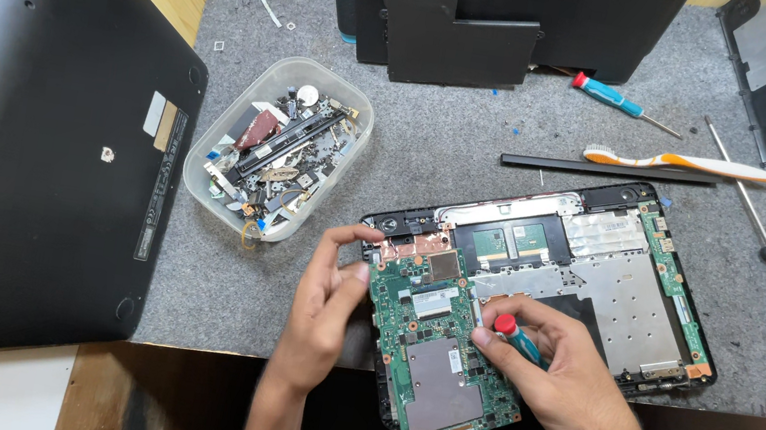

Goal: The person aligns a laptop motherboard into the laptop chassis and secures it using a screwdriver. They insert and tighten multiple screws into the board to fasten it in place.

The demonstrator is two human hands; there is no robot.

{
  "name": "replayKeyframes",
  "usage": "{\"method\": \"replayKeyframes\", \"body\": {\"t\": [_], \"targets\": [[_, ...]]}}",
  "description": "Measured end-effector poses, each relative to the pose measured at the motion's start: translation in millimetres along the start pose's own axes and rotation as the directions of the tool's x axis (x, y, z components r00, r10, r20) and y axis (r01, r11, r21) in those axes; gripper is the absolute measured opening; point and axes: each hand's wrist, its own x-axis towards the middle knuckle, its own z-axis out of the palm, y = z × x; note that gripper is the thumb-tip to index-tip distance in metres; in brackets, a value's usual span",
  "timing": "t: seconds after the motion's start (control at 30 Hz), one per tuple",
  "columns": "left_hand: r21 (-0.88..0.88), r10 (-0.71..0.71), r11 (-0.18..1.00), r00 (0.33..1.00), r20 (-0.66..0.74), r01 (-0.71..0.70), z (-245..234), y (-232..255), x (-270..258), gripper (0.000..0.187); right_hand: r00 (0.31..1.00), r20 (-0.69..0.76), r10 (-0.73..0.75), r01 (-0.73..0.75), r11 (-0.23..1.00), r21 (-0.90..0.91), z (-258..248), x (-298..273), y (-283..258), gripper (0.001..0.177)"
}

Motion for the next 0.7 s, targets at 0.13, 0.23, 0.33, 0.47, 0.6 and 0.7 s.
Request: {"method": "replayKeyframes", "body": {"t": [0.13,0.23,0.33,0.47,0.6,0.7], "targets": [[0.096,0.016,0.995,1.0,0.008,-0.017,4,7,-1,0.047,0.999,-0.001,-0.039,0.039,0.999,0.016,2,0,2,0.008],[0.27,0.064,0.96,0.997,0.039,-0.072,14,21,0,0.042,0.999,-0.023,0.026,-0.027,0.999,-0.038,5,0,-2,0.009],[0.491,0.179,0.849,0.981,0.08,-0.195,16,25,0,0.022,0.999,-0.039,0.015,-0.015,1.0,-0.002,7,1,0,0.009],[0.569,0.221,0.795,0.974,0.049,-0.21,19,27,0,0.017,0.997,-0.066,0.044,-0.046,0.998,-0.031,9,1,-3,0.009],[0.666,0.358,0.689,0.933,0.034,-0.288,26,31,2,0.005,0.997,-0.069,0.027,-0.029,0.999,-0.03,9,0,-3,0.008],[0.672,0.355,0.674,0.932,0.07,-0.307,27,36,3,0.01,0.997,-0.068,0.033,-0.035,0.999,-0.03,8,0,-7,0.009]]}}
